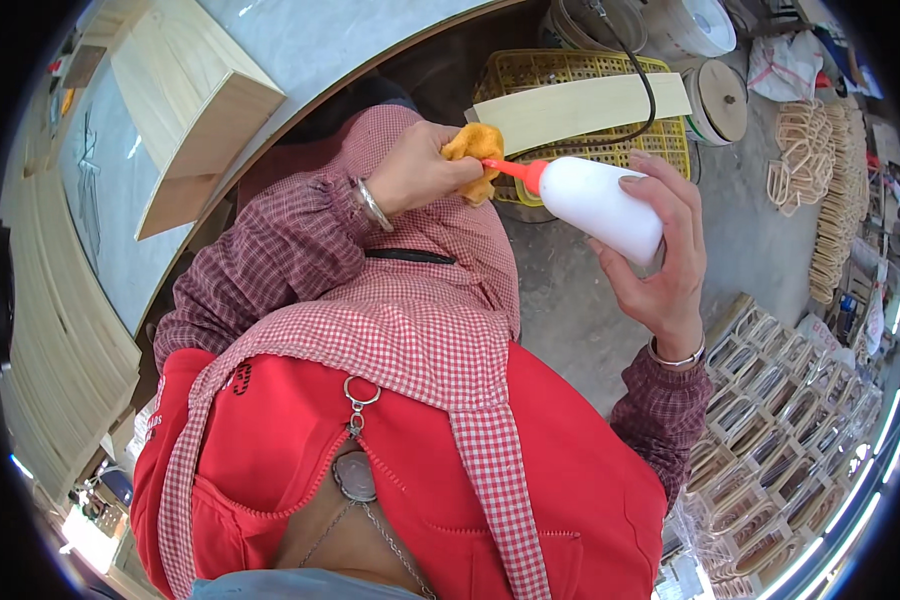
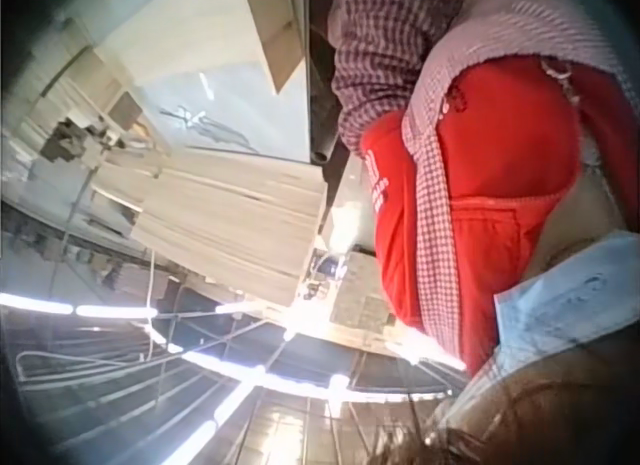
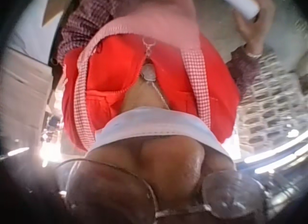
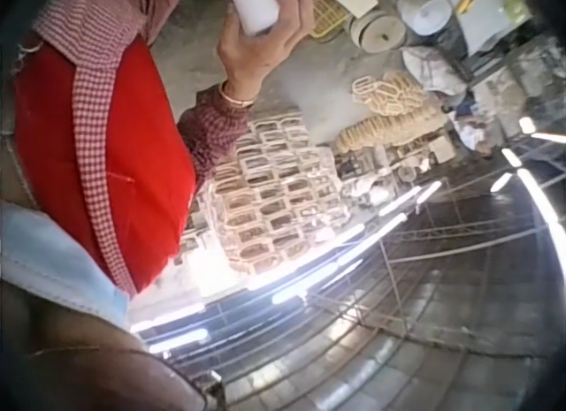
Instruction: Assembling wooden drawer components by applying glue and using a pneumatic nail gun.
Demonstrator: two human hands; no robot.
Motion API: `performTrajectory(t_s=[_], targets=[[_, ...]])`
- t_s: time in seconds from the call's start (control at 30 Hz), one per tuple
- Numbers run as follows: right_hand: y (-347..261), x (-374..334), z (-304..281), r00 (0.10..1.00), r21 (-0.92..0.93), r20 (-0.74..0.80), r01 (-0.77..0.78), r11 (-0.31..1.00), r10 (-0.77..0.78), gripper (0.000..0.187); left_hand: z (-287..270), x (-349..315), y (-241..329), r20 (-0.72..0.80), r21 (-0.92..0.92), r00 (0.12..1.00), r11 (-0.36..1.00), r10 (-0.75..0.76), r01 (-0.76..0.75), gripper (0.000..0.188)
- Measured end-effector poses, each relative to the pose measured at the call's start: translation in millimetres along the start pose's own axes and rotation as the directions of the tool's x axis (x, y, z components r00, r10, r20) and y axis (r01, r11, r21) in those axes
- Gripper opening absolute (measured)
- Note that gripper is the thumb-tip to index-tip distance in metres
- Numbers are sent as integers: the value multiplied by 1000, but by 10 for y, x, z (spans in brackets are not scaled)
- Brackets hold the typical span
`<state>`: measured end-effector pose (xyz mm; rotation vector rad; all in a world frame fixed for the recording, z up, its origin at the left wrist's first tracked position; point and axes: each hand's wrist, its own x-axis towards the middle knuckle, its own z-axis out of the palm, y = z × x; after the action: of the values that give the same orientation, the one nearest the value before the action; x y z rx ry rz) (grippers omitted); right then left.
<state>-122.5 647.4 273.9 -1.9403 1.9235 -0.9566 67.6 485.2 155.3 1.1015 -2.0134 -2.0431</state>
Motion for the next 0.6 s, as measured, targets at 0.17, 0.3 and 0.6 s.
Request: performTrajectory(t_s=[0.17,0.3,0.6], targets=[[-19,5,-11,1000,-8,-8,-1,1000,1,58,-74,-22,98,36,-64,999,998,30,-28,27],[-32,19,-20,1000,-32,2,2,999,-2,58,-98,-5,113,88,-166,996,986,28,-13,26],[-31,20,-23,1000,-74,8,26,997,-25,58,-54,24,13,12,-142,999,989,29,-27,28]])
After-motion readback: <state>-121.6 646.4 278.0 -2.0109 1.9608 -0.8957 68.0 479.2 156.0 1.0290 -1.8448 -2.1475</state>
